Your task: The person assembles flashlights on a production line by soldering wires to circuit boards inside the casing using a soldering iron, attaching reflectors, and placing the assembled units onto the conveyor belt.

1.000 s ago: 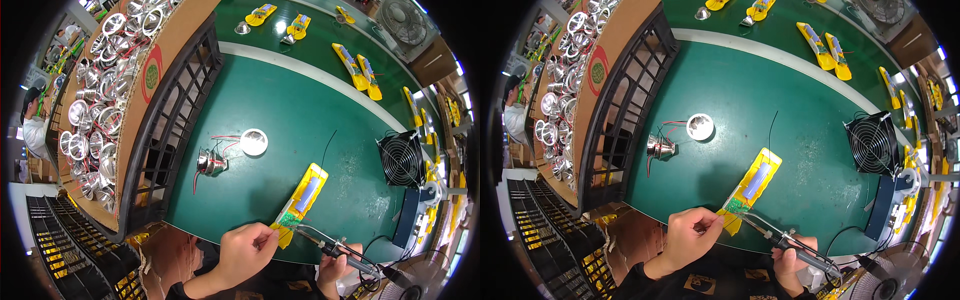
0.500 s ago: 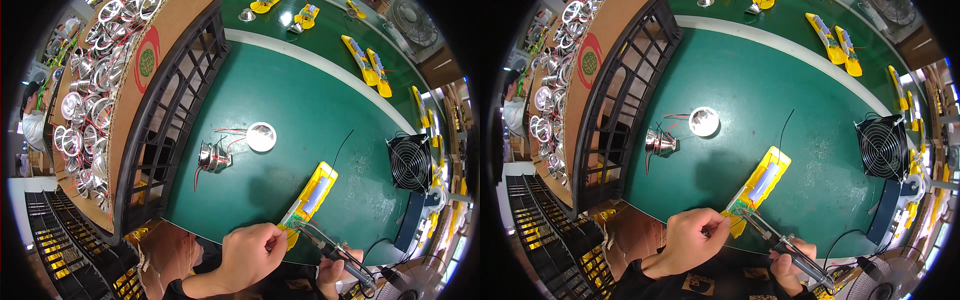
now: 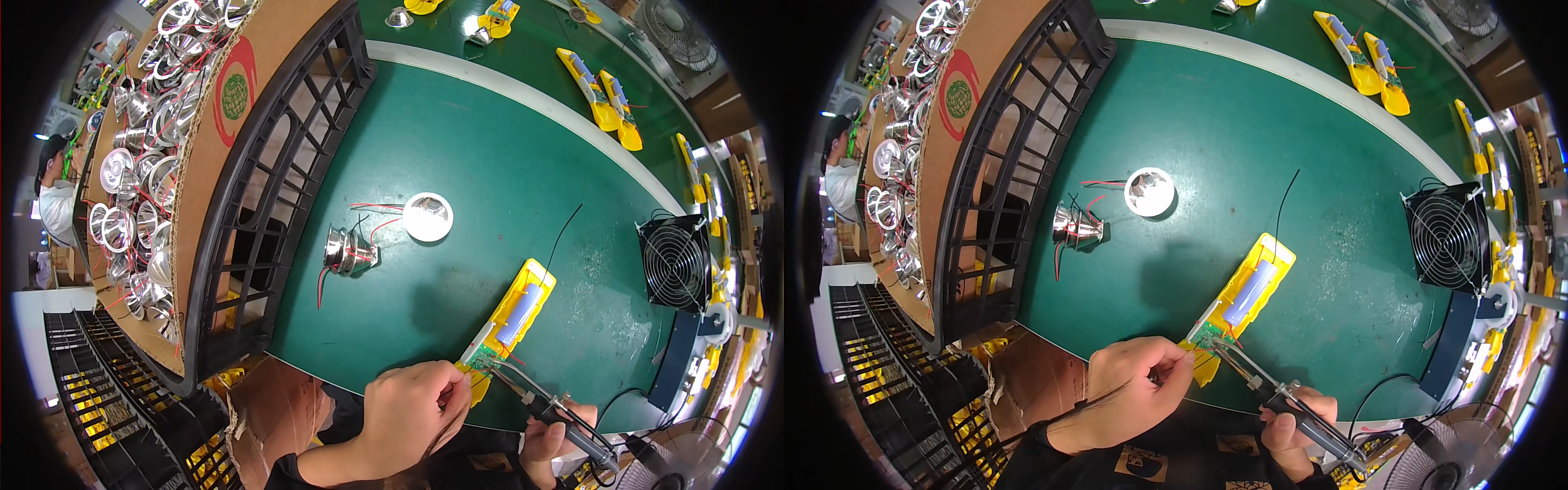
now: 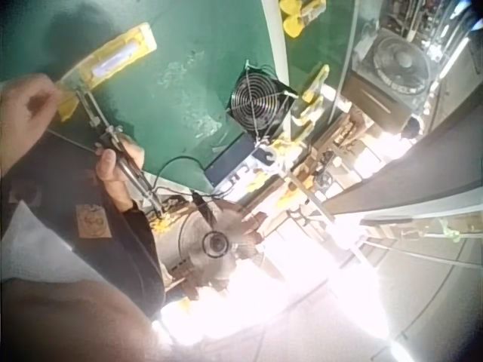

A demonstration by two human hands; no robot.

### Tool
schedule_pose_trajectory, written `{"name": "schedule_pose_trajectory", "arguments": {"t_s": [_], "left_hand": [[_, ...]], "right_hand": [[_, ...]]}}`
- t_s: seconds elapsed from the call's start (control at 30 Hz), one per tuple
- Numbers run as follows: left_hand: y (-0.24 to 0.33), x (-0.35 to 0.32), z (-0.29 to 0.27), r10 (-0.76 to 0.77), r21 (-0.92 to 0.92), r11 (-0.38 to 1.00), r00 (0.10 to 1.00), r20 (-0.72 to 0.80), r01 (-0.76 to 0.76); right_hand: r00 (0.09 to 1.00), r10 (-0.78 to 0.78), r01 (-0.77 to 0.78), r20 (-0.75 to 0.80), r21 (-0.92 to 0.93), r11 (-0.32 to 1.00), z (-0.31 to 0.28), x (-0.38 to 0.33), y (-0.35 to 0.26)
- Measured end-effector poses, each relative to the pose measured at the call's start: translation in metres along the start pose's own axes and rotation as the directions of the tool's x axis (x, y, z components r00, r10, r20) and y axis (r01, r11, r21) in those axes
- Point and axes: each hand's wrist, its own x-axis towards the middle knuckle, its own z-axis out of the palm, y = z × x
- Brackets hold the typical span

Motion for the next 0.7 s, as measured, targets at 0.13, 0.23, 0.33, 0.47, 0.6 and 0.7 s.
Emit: {"name": "schedule_pose_trajectory", "arguments": {"t_s": [0.13, 0.23, 0.33, 0.47, 0.6, 0.7], "left_hand": [[-0.0006, -0.0008, -0.0017, -0.017, -0.013, 1.000, 1.000, 0.013, 0.018], [0.0006, 0.0004, 0.0001, -0.019, -0.012, 1.000, 1.000, 0.020, 0.019], [0.0029, 0.0003, 0.0001, -0.029, -0.039, 0.999, 1.000, 0.003, 0.029], [0.0027, -0.0010, -0.0013, -0.033, -0.064, 0.997, 0.999, -0.008, 0.033], [0.0006, 0.0001, 0.0014, -0.020, -0.039, 0.999, 1.000, 0.000, 0.020], [0.0050, 0.0005, 0.0002, -0.054, -0.050, 0.997, 0.999, -0.004, 0.054]], "right_hand": [[0.998, 0.048, -0.048, 0.042, -0.002, 0.999, -0.0041, -0.0017, -0.0008], [0.995, 0.075, -0.075, 0.058, -0.004, 0.997, -0.0036, -0.0004, -0.0027], [0.998, 0.036, -0.037, 0.050, 0.011, 0.999, -0.0015, 0.0024, -0.0002], [0.998, -0.026, 0.026, 0.063, 0.004, 1.000, -0.0019, 0.0031, -0.0004], [0.999, 0.038, -0.037, 0.017, -0.075, 0.997, 0.0009, 0.0042, -0.0058], [1.000, 0.011, -0.009, 0.029, -0.071, 0.997, 0.0008, 0.0042, -0.0059]]}}
